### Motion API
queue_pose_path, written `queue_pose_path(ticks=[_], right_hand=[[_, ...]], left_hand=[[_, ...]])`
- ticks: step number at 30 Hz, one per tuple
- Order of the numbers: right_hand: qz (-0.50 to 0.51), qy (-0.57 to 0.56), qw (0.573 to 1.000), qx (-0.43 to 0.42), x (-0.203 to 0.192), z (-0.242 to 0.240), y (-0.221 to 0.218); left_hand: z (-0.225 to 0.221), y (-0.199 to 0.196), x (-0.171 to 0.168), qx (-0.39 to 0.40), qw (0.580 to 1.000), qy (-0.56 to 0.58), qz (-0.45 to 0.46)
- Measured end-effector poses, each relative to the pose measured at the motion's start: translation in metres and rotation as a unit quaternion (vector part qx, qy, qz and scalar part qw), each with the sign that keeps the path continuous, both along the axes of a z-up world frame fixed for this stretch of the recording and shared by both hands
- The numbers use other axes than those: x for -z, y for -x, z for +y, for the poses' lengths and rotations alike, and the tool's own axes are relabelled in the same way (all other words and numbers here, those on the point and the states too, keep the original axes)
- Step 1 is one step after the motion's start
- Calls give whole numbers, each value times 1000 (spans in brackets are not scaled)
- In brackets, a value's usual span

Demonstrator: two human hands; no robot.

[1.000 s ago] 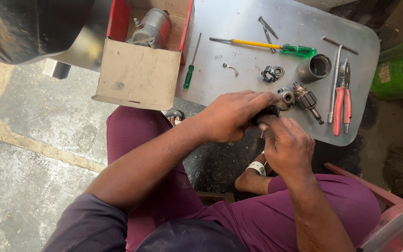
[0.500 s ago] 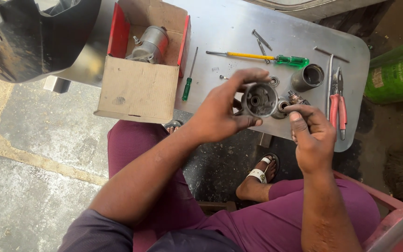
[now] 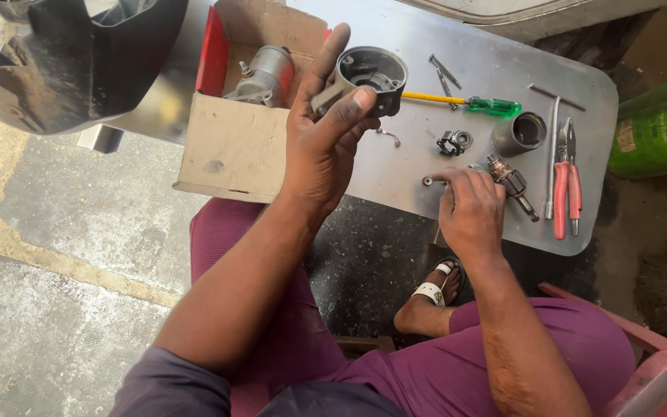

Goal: The person sits at a metal workbench and works on a scooter starter motor, holding its cylindrical end housing and using pliers and a small screwdriver to remove and refit small internal components such as brushes, springs and screws, picking parts from the bench and fitting them into the housing by hand.

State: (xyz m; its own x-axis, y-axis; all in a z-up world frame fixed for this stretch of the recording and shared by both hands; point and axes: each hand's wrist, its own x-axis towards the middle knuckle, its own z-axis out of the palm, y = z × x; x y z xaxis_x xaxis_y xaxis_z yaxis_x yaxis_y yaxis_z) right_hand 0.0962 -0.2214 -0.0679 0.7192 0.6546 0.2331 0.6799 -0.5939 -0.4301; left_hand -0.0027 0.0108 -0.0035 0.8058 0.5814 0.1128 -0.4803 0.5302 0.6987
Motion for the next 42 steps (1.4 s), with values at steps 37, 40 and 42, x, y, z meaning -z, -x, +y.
queue_pose_path(ticks=[37, 40, 42], right_hand=[[120, -149, 981, 23, -19, 64, 10], [152, -239, 959, 18, -76, 20, 26], [40, -177, 983, 19, -110, 1, 55]], left_hand=[[11, 4, 4, 182, 955, 61, -225], [13, 5, 3, 190, 958, 31, -215], [12, 1, 8, 188, 961, 20, -204]])
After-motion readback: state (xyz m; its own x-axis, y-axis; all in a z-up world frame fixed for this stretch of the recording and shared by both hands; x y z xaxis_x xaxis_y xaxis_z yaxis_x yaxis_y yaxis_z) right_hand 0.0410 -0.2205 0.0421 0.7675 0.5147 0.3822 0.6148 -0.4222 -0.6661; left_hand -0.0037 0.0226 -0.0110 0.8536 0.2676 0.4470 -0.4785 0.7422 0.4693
